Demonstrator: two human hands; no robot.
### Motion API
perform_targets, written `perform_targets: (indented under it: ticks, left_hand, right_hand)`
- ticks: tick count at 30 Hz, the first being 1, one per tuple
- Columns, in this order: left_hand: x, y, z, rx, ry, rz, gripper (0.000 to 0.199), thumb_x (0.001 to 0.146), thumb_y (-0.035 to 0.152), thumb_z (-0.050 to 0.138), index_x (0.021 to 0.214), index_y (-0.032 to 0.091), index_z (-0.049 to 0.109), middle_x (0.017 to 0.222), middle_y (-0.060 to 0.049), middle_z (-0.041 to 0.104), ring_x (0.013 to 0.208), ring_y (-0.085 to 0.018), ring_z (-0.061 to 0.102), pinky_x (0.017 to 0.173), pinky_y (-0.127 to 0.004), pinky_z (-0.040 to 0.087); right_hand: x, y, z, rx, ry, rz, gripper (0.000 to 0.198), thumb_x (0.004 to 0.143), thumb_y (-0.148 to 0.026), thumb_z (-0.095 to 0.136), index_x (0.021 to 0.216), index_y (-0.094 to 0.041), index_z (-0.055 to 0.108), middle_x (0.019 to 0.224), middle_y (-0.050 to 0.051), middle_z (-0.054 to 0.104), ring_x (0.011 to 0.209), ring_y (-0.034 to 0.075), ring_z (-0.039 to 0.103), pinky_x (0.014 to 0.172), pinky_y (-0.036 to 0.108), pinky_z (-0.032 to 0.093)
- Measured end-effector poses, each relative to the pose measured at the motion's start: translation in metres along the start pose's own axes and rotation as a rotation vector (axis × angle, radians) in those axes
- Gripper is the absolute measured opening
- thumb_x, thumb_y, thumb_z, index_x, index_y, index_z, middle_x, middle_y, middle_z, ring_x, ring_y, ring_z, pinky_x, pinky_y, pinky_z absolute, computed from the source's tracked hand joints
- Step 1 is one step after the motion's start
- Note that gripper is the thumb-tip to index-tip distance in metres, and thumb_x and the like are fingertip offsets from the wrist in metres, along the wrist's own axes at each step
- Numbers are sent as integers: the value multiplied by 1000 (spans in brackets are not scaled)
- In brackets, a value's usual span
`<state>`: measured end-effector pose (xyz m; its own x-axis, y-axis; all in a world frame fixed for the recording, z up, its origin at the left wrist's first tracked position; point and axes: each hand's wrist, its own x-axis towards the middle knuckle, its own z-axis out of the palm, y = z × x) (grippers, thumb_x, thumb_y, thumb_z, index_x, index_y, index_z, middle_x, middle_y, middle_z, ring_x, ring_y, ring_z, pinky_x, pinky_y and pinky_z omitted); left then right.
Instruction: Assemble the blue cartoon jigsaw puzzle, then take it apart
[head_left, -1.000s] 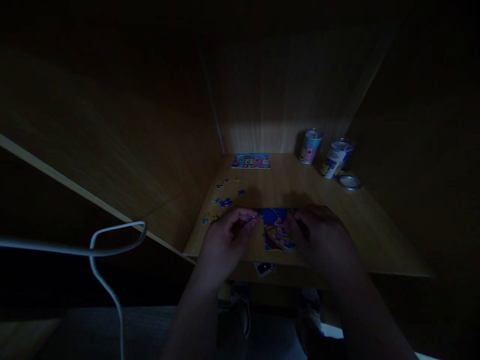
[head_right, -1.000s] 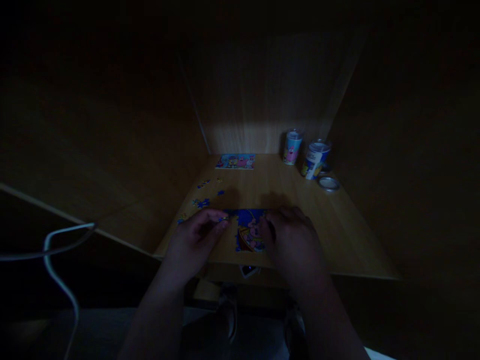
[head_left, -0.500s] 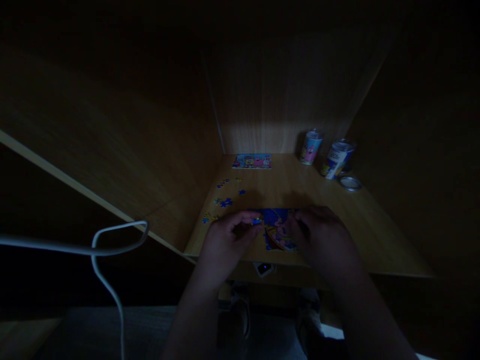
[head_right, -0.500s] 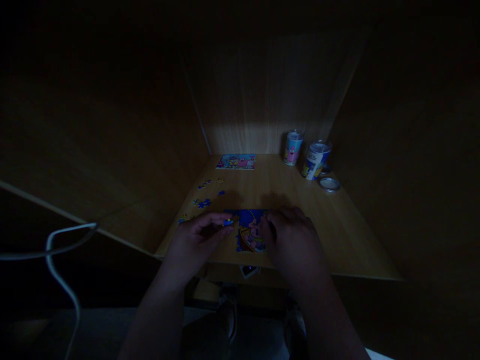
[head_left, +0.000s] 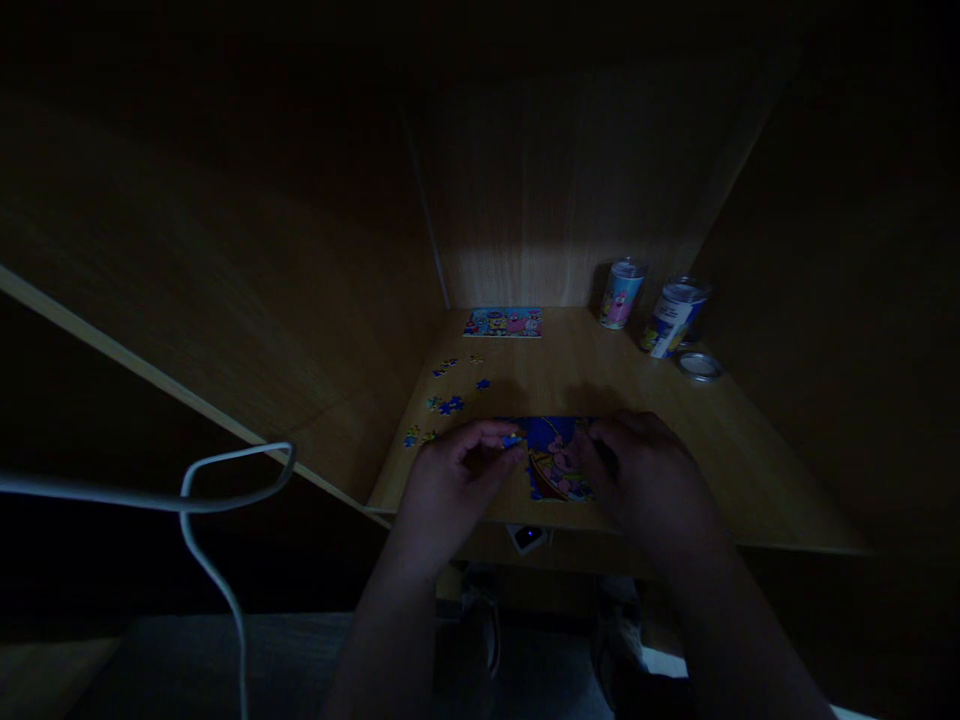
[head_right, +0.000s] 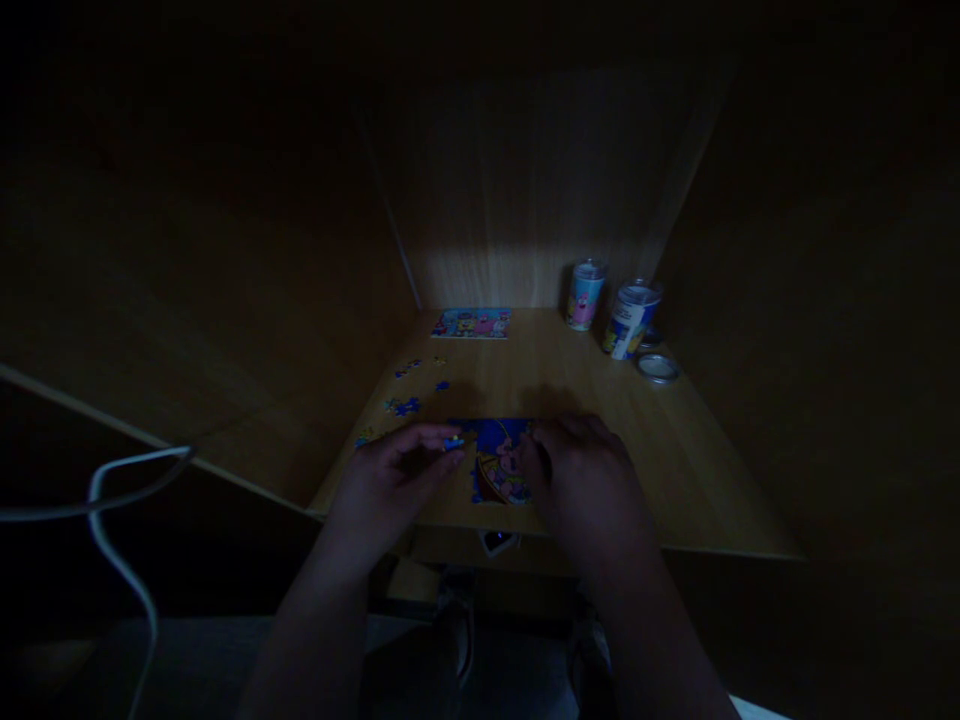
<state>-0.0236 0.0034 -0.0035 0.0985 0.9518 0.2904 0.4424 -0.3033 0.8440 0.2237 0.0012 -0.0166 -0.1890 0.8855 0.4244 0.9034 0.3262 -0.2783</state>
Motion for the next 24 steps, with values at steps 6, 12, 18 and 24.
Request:
perform_targets:
  ticks: [6,12,18,24]
  left_hand:
    - [0,-2,1,-28,-3,2,18,92,31,83,110,26,84,97,-1,84,86,-18,80,78,-28,67]
    - [0,-3,0,-6,-7,-1,20,91,31,86,110,29,84,97,-1,84,88,-19,79,81,-30,66]
    - [0,-3,0,-1,-2,11,20,91,29,85,110,28,84,96,-1,84,87,-18,79,82,-30,66]
    - [1,-1,0,-24,-4,5,20,89,28,85,109,27,84,95,-1,84,86,-18,78,79,-29,66]
  right_hand:
    - [0,0,0,-7,9,-1,28,110,-36,55,91,-24,72,93,10,74,93,28,65,82,41,49]
    - [0,-2,-2,1,-1,12,28,111,-35,54,92,-24,71,96,10,74,95,28,65,84,41,49]
    - [0,-1,-1,8,1,7,26,110,-36,57,92,-24,72,96,10,74,94,28,65,84,41,49]
    - [0,-1,-1,-1,-8,12,27,110,-35,56,92,-24,72,95,10,74,94,28,66,83,41,49]
